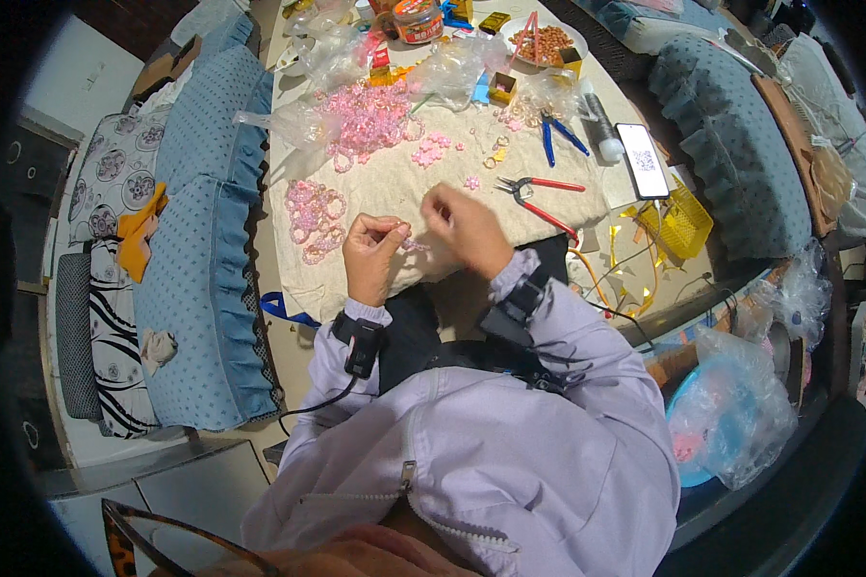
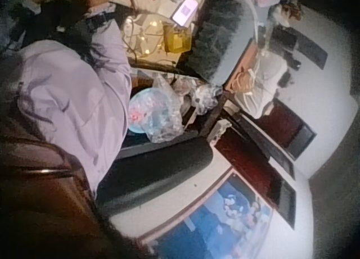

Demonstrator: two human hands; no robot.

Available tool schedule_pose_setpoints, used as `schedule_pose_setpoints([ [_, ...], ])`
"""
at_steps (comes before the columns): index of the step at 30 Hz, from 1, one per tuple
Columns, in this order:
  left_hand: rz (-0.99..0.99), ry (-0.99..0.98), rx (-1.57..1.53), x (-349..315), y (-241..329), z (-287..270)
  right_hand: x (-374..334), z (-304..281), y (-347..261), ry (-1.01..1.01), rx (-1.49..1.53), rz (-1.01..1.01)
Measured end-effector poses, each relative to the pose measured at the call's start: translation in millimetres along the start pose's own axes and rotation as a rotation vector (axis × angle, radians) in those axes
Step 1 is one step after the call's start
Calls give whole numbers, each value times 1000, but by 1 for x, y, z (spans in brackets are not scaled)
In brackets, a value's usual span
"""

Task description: The person assembles small pink beaded keychains at a table, threading beads onto wire and using pliers to close loops. They repeatedly pick up beads and wire, form loops, and secure them with pliers, placing finished pieces on the table.

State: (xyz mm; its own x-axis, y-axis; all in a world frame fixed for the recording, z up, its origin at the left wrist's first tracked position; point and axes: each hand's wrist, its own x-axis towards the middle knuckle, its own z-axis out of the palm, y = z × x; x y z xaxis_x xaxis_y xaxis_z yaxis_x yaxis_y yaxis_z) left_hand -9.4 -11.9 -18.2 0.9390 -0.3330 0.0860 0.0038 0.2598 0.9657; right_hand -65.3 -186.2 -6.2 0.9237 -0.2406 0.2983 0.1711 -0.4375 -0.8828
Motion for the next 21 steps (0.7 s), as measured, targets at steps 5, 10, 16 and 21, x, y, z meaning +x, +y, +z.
schedule_pose_setpoints([
  [5,-13,18,-17,7,-1,-7,31,-35,45,148,-620,-251],
  [10,10,43,-53,10,-1,-6,32,-31,68,39,-756,-223],
  [16,45,58,-72,10,4,-4,26,-26,41,-98,-28,165],
  [21,65,88,-75,9,10,1,16,-8,-4,-268,706,358],
])
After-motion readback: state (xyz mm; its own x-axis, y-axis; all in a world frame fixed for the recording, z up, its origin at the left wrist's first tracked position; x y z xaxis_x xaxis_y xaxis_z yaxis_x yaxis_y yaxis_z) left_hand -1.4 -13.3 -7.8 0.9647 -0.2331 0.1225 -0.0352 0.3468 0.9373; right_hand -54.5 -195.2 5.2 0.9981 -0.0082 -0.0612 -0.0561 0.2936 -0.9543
